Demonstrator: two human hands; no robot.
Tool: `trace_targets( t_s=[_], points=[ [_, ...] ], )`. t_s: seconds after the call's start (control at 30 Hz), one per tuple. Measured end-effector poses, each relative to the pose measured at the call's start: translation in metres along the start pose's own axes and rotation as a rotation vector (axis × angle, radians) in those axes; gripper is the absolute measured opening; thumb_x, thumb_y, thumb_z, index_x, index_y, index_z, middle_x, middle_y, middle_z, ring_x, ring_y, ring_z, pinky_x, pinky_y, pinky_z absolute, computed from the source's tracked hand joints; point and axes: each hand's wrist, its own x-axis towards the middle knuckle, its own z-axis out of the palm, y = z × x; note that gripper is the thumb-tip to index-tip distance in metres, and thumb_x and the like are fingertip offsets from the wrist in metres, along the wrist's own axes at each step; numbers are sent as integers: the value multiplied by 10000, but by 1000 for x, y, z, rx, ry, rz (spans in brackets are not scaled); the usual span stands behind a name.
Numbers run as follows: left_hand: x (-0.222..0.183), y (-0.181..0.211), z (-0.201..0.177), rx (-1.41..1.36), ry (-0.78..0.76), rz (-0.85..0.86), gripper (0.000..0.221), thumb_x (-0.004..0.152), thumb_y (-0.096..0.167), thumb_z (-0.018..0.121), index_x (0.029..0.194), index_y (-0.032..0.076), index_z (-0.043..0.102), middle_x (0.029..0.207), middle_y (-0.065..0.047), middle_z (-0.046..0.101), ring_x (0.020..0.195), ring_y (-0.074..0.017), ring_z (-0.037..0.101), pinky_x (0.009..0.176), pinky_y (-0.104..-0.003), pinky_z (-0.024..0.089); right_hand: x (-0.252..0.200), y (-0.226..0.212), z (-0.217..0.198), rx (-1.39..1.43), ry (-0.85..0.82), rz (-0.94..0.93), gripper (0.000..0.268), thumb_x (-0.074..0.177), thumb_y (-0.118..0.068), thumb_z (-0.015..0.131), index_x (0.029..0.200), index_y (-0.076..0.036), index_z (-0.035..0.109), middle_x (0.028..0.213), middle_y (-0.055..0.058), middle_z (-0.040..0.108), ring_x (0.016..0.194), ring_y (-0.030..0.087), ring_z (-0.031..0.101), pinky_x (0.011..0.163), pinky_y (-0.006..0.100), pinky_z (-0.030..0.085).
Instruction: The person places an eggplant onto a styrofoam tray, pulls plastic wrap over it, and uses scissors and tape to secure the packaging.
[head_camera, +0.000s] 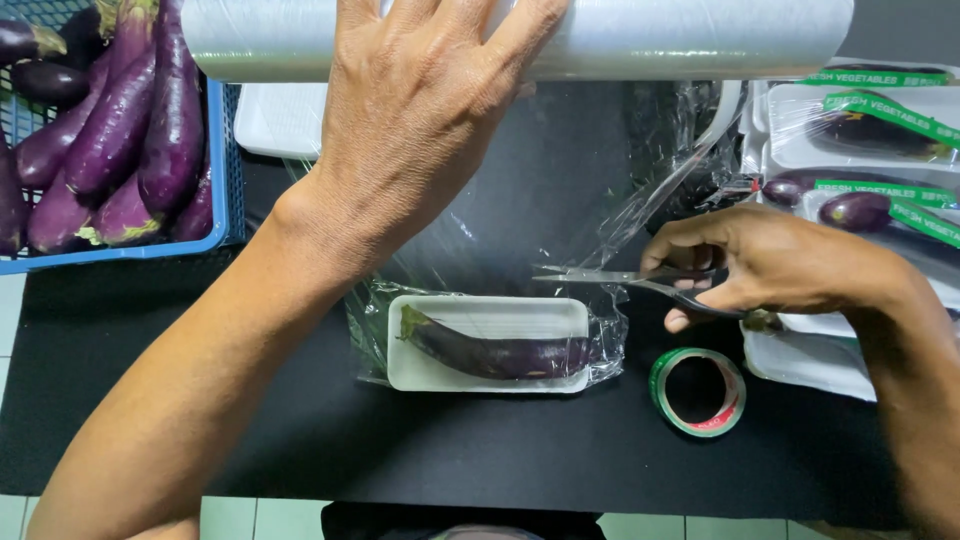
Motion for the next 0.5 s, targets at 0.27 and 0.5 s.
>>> trace_targets(
  t_s=[0.27, 0.5],
  points=[
    [1, 2, 6, 8, 18, -18, 407, 963, 129, 758, 1299, 283, 586, 1066, 76, 613, 905, -129, 611, 744, -314, 433, -9, -30, -8, -46, -20, 156, 659, 616, -469, 964, 1227, -357, 741, 1291, -175, 803, 1171, 64, 768, 959, 287, 595],
    [2, 4, 2, 13, 6, -16, 389, 999, 174, 737, 1332, 296, 578, 1096, 76, 624, 936, -132, 616, 750, -311, 446, 2, -33, -2, -57, -31, 71, 731, 596, -590, 914, 1239, -293, 731, 1239, -104, 793, 1137, 98, 760, 933, 298, 576]
  ],
)
